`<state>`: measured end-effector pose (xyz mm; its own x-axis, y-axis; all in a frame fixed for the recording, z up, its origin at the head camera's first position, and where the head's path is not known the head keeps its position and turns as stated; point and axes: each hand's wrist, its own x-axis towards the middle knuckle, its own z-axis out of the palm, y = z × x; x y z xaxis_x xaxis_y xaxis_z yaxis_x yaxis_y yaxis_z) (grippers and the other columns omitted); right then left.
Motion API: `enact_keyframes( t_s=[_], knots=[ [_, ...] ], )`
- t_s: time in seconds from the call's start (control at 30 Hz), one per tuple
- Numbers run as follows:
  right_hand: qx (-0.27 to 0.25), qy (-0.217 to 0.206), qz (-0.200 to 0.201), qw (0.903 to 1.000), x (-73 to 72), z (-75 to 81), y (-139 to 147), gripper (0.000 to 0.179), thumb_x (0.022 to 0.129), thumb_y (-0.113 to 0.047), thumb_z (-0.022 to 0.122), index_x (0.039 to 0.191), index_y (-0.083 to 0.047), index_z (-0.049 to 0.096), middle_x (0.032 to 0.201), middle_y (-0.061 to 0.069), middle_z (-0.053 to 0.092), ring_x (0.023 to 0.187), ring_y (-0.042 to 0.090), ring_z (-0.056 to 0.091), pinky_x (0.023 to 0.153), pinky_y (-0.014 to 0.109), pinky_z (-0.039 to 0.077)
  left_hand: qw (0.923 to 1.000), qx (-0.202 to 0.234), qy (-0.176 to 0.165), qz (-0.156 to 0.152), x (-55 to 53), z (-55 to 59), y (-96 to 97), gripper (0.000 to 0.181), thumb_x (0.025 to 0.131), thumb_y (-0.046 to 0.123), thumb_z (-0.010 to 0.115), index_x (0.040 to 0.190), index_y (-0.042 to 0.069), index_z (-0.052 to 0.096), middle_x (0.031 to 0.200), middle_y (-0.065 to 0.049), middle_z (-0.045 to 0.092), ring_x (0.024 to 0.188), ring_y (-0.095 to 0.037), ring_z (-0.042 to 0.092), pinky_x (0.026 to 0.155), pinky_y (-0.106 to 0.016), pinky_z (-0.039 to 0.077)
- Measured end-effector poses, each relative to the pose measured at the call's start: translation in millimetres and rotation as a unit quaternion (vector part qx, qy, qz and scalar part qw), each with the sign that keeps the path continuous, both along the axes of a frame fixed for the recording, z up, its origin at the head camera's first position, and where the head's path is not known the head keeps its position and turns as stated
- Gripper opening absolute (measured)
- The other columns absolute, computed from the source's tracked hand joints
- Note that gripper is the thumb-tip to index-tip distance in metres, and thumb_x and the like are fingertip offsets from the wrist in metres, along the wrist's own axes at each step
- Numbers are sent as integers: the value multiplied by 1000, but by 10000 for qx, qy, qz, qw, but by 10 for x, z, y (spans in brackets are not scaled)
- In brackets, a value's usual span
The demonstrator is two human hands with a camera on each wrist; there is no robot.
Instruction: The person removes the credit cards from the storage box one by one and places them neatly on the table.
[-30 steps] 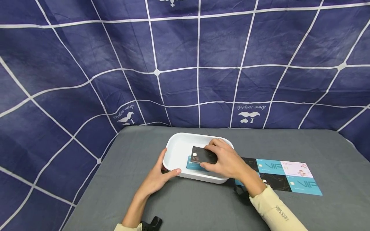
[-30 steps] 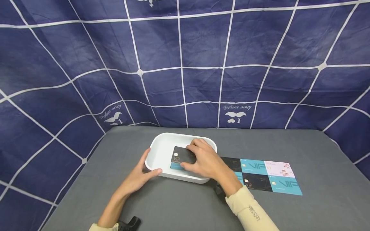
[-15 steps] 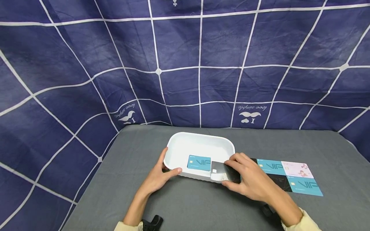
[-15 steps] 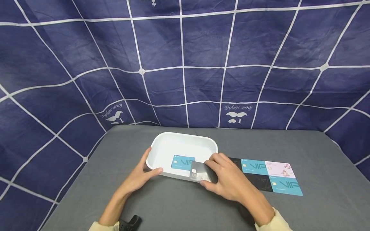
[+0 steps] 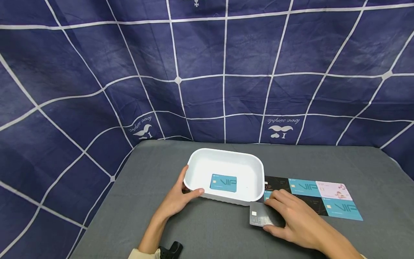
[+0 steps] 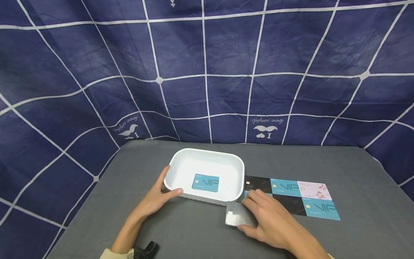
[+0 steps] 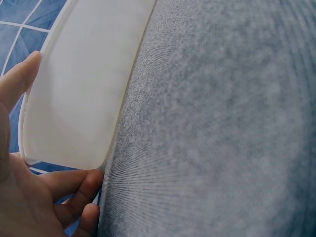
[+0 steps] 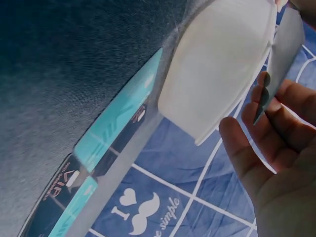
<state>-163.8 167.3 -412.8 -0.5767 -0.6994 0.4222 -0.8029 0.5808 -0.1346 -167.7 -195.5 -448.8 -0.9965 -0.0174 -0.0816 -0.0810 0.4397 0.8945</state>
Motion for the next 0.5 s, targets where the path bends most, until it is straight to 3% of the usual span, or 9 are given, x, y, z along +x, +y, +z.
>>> enact_keyframes(
  t_s=[0.2, 0.5],
  knots=[
    [115, 36, -79, 9999, 51, -52, 114, 45, 73, -51, 84, 103, -20, 68, 102, -18, 49, 92, 2, 47, 80, 32, 46, 10000, -73, -6, 21, 1, 16, 6, 106, 83, 43, 79, 160, 22, 10, 119, -14, 59, 97, -21, 56, 79, -39, 43],
    [609, 35, -57, 9981, 48, -175, 297, 43, 74, -48, 84, 99, -17, 67, 92, -16, 42, 81, 4, 42, 70, 33, 45, 10000, -76, 33, -16, 7, 15, 5, 106, 83, 42, 79, 160, 21, 10, 118, -14, 59, 97, -21, 55, 79, -39, 43]
  ],
)
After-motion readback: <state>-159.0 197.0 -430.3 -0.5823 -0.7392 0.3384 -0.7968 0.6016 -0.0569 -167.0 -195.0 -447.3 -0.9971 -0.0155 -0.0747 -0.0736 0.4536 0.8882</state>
